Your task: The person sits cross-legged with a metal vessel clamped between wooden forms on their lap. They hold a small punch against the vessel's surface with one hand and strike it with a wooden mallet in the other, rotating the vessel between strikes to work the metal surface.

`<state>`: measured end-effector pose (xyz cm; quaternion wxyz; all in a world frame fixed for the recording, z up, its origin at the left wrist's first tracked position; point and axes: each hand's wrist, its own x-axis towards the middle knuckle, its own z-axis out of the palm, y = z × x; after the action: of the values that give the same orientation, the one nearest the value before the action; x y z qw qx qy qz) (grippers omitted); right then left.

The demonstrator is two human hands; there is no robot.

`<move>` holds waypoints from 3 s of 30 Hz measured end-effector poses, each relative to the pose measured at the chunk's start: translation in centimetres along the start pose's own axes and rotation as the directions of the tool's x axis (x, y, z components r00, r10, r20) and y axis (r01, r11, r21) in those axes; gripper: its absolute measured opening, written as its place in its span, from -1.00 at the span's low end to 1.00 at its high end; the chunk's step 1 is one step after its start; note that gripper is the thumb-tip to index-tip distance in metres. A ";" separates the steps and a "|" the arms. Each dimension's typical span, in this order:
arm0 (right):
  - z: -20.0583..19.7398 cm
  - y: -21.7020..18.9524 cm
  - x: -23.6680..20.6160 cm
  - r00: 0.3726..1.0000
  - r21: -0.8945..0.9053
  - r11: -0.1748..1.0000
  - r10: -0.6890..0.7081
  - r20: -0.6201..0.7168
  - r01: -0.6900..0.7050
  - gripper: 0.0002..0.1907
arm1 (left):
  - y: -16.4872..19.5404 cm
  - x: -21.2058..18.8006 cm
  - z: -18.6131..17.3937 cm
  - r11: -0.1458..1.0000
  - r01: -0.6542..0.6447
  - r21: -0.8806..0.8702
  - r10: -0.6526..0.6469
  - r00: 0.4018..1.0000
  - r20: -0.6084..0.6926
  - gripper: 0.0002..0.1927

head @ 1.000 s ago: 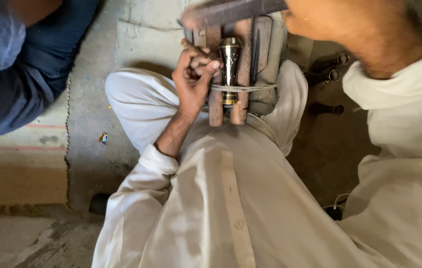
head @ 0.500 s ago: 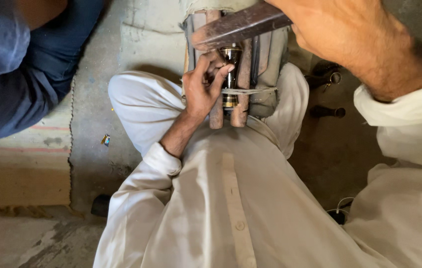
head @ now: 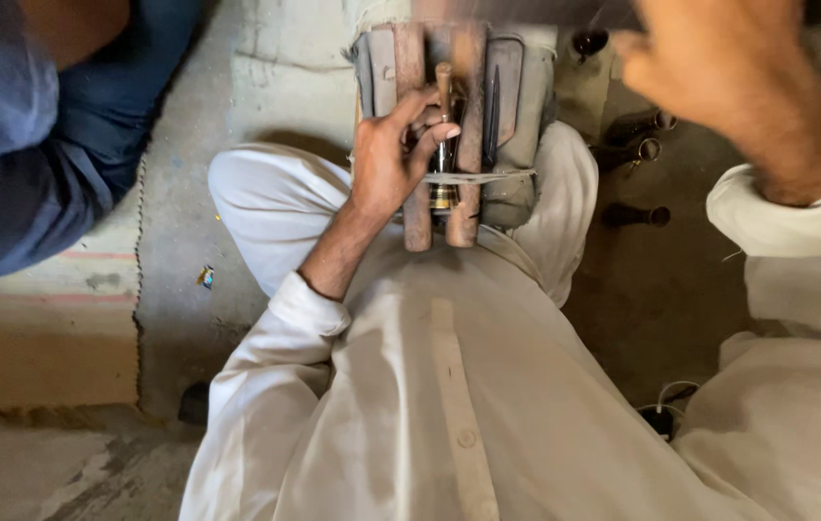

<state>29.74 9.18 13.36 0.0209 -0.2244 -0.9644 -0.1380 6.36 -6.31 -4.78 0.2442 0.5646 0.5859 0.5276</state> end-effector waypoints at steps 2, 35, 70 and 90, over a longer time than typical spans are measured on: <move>0.0 0.0 -0.2 1.000 0.069 0.997 0.021 0.022 -0.022 -0.73 | -0.5 0.0 0.0 1.000 -0.025 0.011 0.024 0.999 0.039 -0.62; 6.9 -2.8 -9.2 0.956 0.307 0.926 0.267 -0.123 -0.220 -0.73 | 0.0 4.3 -3.0 0.943 -0.330 -0.032 0.297 0.798 0.524 -0.70; 7.6 -3.5 -6.2 0.928 0.860 0.436 0.358 0.106 -0.267 -0.73 | -4.3 -1.3 -2.3 0.865 0.141 -0.482 -0.145 0.989 0.031 -0.81; 17.6 -14.6 -8.7 0.472 0.769 -0.403 0.618 0.629 -0.496 -0.87 | -1.3 3.3 0.9 0.873 -0.079 0.482 -0.038 0.973 0.228 -0.28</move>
<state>31.54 -2.26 -8.21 0.2751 -0.5957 -0.5006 0.5647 5.80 -2.71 -5.17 0.1546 0.6713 0.6616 0.2964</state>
